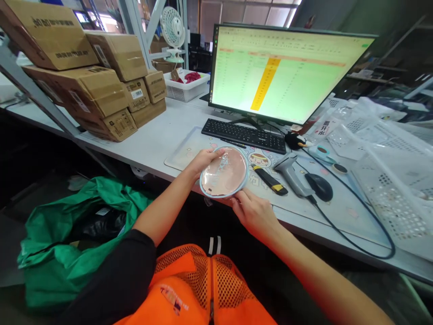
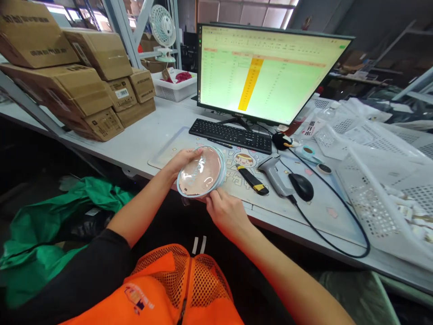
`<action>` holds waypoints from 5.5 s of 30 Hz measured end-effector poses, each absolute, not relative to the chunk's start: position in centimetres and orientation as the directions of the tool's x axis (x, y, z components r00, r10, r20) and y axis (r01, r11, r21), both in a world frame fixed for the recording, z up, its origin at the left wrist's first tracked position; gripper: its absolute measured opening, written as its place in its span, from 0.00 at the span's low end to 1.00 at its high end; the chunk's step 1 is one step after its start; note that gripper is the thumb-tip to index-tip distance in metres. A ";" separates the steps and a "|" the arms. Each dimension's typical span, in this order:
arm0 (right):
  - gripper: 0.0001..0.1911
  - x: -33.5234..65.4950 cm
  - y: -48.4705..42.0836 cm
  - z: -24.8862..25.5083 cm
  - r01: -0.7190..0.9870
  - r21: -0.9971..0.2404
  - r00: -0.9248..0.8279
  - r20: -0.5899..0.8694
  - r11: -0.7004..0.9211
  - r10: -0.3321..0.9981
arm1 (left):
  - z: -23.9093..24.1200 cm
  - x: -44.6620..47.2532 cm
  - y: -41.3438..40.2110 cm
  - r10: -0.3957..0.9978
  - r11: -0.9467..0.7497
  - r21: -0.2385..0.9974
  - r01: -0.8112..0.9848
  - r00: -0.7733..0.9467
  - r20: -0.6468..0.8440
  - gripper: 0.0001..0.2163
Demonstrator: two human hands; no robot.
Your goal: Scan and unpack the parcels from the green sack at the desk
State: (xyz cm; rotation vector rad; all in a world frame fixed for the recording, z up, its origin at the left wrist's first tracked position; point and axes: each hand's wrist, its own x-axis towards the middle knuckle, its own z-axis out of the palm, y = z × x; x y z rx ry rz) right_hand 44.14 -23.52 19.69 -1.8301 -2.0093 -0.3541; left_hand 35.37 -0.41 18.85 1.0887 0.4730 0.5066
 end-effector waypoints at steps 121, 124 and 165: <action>0.37 73.7 -32.5 13.6 0.683 -0.294 0.721 0.414 -0.668 0.555 | 15.6 47.0 12.8 0.655 -0.742 0.318 0.590 0.740 0.154 0.30; 0.38 74.0 -32.5 13.4 0.689 -0.294 0.715 0.427 -0.662 0.554 | 15.5 47.0 12.8 0.656 -0.741 0.316 0.592 0.738 0.156 0.29; 0.35 73.5 -32.8 13.5 0.678 -0.230 0.714 0.432 -0.698 0.552 | 15.1 47.3 12.6 0.643 -0.762 0.273 0.588 0.735 0.214 0.31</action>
